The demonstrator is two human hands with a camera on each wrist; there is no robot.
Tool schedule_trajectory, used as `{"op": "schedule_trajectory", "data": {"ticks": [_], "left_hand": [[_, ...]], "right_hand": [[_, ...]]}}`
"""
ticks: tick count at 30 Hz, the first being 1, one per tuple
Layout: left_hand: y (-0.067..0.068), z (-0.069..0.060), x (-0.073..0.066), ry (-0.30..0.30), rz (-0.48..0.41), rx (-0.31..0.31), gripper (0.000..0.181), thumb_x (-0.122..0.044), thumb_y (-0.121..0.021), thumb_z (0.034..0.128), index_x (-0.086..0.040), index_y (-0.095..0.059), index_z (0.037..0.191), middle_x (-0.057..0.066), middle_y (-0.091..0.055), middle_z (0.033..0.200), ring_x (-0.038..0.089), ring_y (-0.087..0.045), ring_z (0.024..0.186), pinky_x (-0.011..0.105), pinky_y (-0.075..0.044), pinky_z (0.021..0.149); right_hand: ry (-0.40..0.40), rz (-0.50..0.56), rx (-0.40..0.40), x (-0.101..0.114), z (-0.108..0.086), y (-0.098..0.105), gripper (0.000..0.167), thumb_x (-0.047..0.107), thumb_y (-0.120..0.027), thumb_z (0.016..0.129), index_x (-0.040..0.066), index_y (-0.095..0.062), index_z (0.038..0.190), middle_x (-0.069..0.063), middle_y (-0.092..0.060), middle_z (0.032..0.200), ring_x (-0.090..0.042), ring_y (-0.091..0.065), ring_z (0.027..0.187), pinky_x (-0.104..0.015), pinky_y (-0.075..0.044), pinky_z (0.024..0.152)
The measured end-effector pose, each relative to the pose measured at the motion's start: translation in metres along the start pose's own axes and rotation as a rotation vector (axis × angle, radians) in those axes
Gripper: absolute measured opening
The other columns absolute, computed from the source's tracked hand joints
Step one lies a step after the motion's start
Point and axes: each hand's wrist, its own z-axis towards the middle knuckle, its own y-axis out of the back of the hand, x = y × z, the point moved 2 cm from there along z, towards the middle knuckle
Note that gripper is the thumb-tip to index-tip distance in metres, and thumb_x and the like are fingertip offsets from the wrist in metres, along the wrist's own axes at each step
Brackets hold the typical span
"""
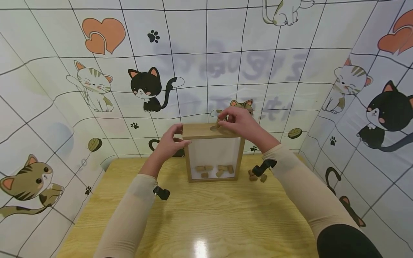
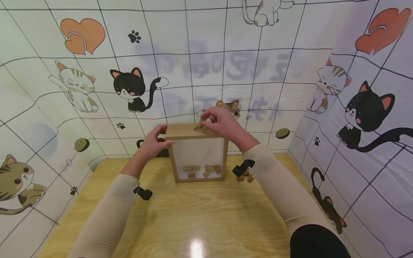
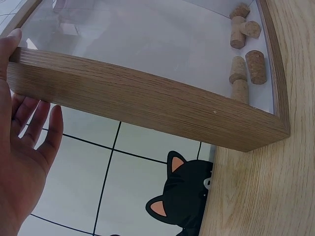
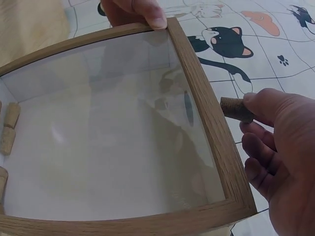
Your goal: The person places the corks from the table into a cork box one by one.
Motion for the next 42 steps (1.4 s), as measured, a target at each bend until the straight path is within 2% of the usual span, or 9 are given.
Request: {"op": "schedule_trajectory", "data": {"ticks": [7, 14, 28, 33, 38, 42], "left_hand": [[0.000, 0.001, 0.001, 0.007, 0.008, 0.002, 0.077, -0.033, -0.087, 0.0981, -0.016, -0.048, 0.163, 0.012, -0.057, 0.146, 0.040, -0.062, 0.127, 0.054, -0.057, 0.106], [0.000, 0.000, 0.001, 0.019, 0.014, 0.003, 0.077, -0.032, -0.087, 0.0983, -0.017, -0.048, 0.163, 0.012, -0.057, 0.147, 0.037, -0.065, 0.123, 0.053, -0.059, 0.104], [0.000, -0.001, 0.000, 0.003, 0.012, 0.003, 0.077, -0.033, -0.087, 0.0982, -0.018, -0.049, 0.163, 0.011, -0.058, 0.145, 0.037, -0.062, 0.126, 0.055, -0.057, 0.105], [0.000, -0.001, -0.002, 0.015, 0.012, 0.004, 0.077, -0.033, -0.087, 0.0982, -0.019, -0.048, 0.163, 0.011, -0.058, 0.146, 0.038, -0.063, 0.124, 0.055, -0.059, 0.103], [0.001, -0.001, -0.001, 0.023, 0.013, 0.005, 0.079, -0.033, -0.086, 0.0987, -0.018, -0.046, 0.165, 0.013, -0.057, 0.148, 0.038, -0.064, 0.125, 0.054, -0.059, 0.104], [0.000, -0.002, 0.000, 0.024, 0.017, 0.003, 0.080, -0.032, -0.086, 0.0992, -0.017, -0.045, 0.166, 0.013, -0.056, 0.149, 0.038, -0.063, 0.127, 0.055, -0.058, 0.105]], "right_hand": [[-0.007, 0.006, 0.032, -0.005, 0.005, -0.007, 0.020, 0.020, -0.080, 0.105, 0.011, -0.079, 0.123, -0.002, -0.071, 0.107, -0.023, -0.059, 0.080, -0.039, -0.050, 0.072], [0.015, 0.019, 0.042, -0.008, 0.007, -0.012, 0.017, 0.016, -0.081, 0.104, 0.010, -0.078, 0.120, -0.005, -0.067, 0.100, -0.025, -0.056, 0.077, -0.040, -0.049, 0.071], [0.036, -0.009, 0.014, -0.013, 0.005, -0.022, 0.014, 0.014, -0.081, 0.103, 0.013, -0.077, 0.117, -0.002, -0.069, 0.110, -0.019, -0.061, 0.082, -0.039, -0.053, 0.073], [0.052, -0.030, 0.006, -0.012, 0.004, -0.022, 0.016, 0.013, -0.081, 0.103, 0.009, -0.078, 0.119, -0.005, -0.069, 0.109, -0.021, -0.059, 0.081, -0.039, -0.052, 0.073], [0.112, -0.045, -0.037, -0.011, 0.002, -0.019, 0.013, 0.013, -0.078, 0.105, 0.008, -0.078, 0.116, -0.004, -0.065, 0.102, -0.021, -0.056, 0.078, -0.038, -0.049, 0.070], [0.170, -0.053, -0.147, -0.011, -0.006, -0.012, 0.007, 0.011, -0.077, 0.106, 0.008, -0.079, 0.112, -0.002, -0.064, 0.101, -0.020, -0.054, 0.077, -0.035, -0.047, 0.069]]}}
